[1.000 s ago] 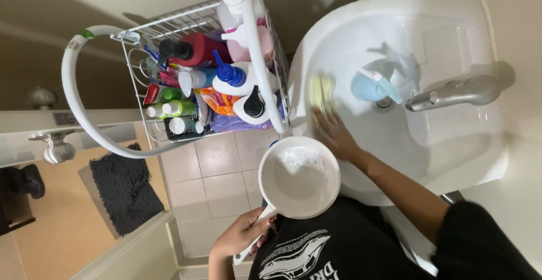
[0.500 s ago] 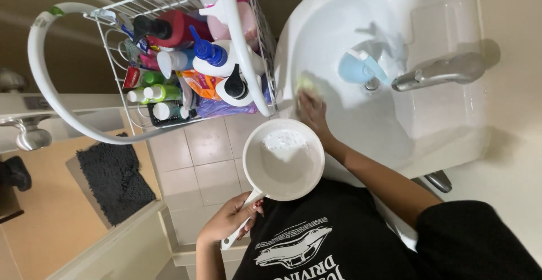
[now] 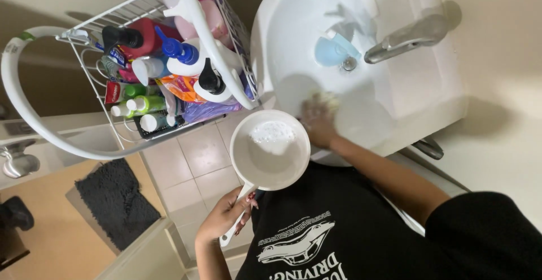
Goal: Cleaning the toilet, sink, and surrounding surfaces in a bathroom using a cloth and soapy water.
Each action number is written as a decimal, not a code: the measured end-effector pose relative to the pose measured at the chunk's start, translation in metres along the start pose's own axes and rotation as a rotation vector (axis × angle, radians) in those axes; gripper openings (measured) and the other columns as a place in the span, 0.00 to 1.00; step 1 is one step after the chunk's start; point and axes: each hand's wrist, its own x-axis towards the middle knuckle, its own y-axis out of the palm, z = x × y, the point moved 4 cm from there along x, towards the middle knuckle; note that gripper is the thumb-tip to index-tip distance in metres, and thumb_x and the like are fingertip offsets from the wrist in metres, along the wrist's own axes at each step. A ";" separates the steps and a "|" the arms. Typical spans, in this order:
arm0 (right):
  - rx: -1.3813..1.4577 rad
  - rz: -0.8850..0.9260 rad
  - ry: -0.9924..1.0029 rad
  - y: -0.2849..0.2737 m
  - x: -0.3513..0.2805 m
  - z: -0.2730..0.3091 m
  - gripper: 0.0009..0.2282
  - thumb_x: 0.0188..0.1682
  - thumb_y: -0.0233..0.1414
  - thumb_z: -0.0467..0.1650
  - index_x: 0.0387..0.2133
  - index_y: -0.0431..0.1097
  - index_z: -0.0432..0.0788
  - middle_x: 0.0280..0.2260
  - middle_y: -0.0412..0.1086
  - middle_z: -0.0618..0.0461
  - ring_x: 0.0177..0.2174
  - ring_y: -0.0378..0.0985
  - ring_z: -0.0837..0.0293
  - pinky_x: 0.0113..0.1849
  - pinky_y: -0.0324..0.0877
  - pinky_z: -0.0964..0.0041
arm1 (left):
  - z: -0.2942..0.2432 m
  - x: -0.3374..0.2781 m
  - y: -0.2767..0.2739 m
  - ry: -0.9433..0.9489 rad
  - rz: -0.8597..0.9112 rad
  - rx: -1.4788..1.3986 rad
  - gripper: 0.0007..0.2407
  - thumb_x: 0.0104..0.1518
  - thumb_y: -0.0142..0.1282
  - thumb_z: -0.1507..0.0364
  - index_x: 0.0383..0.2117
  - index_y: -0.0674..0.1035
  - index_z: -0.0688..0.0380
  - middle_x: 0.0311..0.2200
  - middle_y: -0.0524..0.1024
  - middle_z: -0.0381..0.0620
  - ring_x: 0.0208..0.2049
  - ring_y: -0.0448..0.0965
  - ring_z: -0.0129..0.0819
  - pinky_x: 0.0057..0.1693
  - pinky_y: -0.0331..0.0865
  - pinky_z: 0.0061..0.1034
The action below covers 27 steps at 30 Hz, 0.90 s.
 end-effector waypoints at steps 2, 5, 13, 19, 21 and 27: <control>0.190 -0.093 -0.500 0.037 0.013 0.002 0.36 0.55 0.23 0.52 0.72 0.34 0.45 0.74 0.26 0.50 0.71 0.16 0.44 0.66 0.16 0.35 | 0.005 -0.002 -0.002 -0.012 0.005 0.009 0.13 0.66 0.48 0.63 0.35 0.77 0.61 0.13 0.67 0.38 0.09 0.62 0.21 0.18 0.59 0.20; 0.280 0.156 -0.651 -0.009 -0.047 -0.007 0.35 0.55 0.24 0.54 0.71 0.33 0.49 0.73 0.26 0.52 0.70 0.22 0.46 0.66 0.28 0.40 | -0.007 -0.008 -0.002 -0.021 -0.019 0.051 0.14 0.66 0.47 0.62 0.34 0.77 0.61 0.12 0.66 0.39 0.09 0.61 0.22 0.18 0.58 0.20; -0.257 0.157 -0.128 -0.001 -0.036 -0.043 0.33 0.55 0.27 0.52 0.72 0.37 0.51 0.72 0.25 0.49 0.69 0.25 0.36 0.62 0.29 0.26 | 0.005 -0.025 -0.010 -0.028 -0.030 0.028 0.12 0.66 0.49 0.63 0.34 0.77 0.61 0.12 0.66 0.37 0.09 0.60 0.21 0.18 0.57 0.19; 0.247 -0.291 -0.488 -0.012 -0.090 0.054 0.28 0.56 0.44 0.39 0.69 0.47 0.47 0.71 0.44 0.43 0.66 0.49 0.40 0.62 0.57 0.43 | 0.028 -0.037 -0.029 0.010 0.018 -0.013 0.12 0.65 0.49 0.64 0.33 0.78 0.61 0.11 0.66 0.37 0.09 0.60 0.21 0.17 0.56 0.19; 0.157 -0.471 -0.550 -0.007 -0.116 0.032 0.25 0.57 0.46 0.37 0.68 0.53 0.49 0.71 0.51 0.44 0.66 0.58 0.44 0.61 0.64 0.46 | 0.024 -0.039 -0.035 0.006 0.023 -0.003 0.12 0.65 0.49 0.64 0.33 0.78 0.61 0.11 0.66 0.37 0.09 0.61 0.21 0.17 0.56 0.19; -0.297 -0.622 -0.467 -0.054 -0.165 -0.043 0.20 0.48 0.52 0.42 0.54 0.71 0.53 0.50 0.73 0.45 0.49 0.74 0.49 0.49 0.67 0.47 | 0.008 -0.037 -0.052 -0.017 0.028 0.073 0.11 0.64 0.50 0.64 0.33 0.78 0.60 0.11 0.66 0.37 0.08 0.60 0.21 0.17 0.56 0.19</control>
